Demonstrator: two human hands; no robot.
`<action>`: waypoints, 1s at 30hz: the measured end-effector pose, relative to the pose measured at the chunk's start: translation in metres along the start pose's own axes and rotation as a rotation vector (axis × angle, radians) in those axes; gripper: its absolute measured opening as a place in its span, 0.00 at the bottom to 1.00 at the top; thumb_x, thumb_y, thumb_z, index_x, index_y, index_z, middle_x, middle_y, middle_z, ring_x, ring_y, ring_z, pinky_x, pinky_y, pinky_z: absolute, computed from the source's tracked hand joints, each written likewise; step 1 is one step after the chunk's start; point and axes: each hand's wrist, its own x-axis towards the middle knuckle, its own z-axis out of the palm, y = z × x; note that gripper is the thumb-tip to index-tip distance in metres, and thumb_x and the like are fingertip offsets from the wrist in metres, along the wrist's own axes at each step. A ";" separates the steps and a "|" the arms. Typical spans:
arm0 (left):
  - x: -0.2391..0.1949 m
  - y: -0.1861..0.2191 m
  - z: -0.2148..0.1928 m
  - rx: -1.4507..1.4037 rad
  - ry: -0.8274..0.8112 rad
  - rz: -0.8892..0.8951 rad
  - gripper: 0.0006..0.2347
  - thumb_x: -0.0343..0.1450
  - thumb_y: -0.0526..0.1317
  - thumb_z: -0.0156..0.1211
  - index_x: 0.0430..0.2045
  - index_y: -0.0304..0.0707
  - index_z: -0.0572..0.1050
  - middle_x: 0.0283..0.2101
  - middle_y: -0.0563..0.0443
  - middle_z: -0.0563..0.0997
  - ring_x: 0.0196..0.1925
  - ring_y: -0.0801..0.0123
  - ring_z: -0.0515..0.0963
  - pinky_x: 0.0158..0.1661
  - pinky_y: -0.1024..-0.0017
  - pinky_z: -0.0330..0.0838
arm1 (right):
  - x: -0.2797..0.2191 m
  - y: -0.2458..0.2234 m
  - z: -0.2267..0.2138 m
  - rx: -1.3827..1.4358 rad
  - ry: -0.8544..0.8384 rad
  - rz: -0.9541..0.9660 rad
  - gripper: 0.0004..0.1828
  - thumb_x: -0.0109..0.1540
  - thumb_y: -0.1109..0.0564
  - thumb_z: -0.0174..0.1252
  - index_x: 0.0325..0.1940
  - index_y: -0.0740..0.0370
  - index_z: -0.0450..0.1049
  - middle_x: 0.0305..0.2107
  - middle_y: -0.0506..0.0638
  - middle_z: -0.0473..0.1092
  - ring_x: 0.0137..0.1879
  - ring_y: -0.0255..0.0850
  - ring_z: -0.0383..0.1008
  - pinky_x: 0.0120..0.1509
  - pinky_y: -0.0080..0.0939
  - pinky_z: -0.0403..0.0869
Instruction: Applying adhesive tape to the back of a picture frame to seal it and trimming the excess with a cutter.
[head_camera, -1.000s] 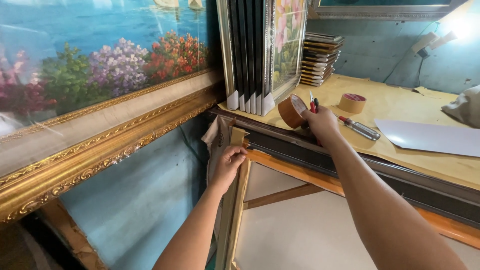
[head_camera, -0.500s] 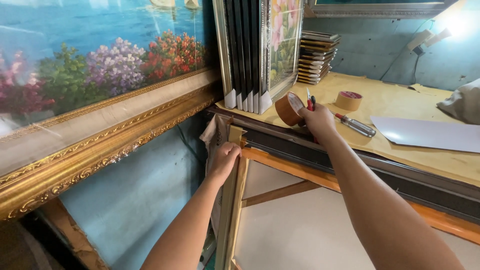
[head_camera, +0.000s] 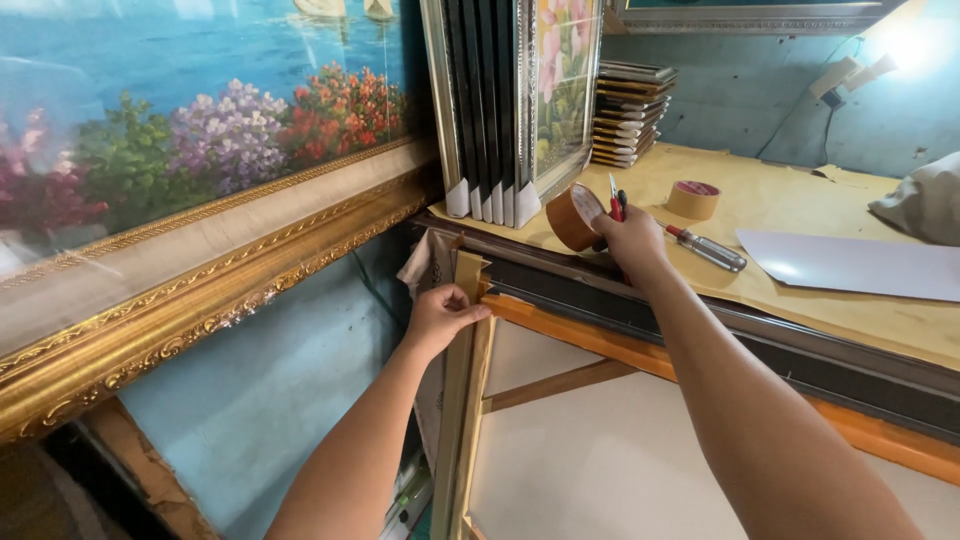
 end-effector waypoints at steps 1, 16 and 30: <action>0.001 -0.002 -0.003 0.061 -0.008 -0.019 0.12 0.50 0.41 0.72 0.12 0.39 0.71 0.15 0.56 0.71 0.20 0.79 0.68 0.20 0.84 0.59 | -0.003 -0.001 -0.002 0.048 0.015 -0.023 0.16 0.46 0.45 0.54 0.29 0.56 0.71 0.20 0.52 0.68 0.37 0.46 0.71 0.47 0.42 0.67; -0.132 0.187 0.134 -0.499 -0.236 -0.299 0.23 0.64 0.54 0.48 0.43 0.34 0.64 0.39 0.47 0.70 0.39 0.69 0.68 0.40 0.75 0.63 | -0.124 0.066 -0.082 -0.027 0.134 0.013 0.13 0.45 0.48 0.57 0.24 0.58 0.70 0.16 0.53 0.67 0.31 0.48 0.71 0.37 0.44 0.68; -0.291 -0.015 0.335 -0.205 -0.709 -0.757 0.16 0.58 0.30 0.62 0.39 0.32 0.72 0.36 0.42 0.79 0.38 0.61 0.77 0.39 0.70 0.70 | -0.216 0.265 -0.399 -0.232 0.604 0.473 0.13 0.52 0.47 0.54 0.20 0.55 0.62 0.15 0.47 0.59 0.25 0.38 0.57 0.32 0.36 0.56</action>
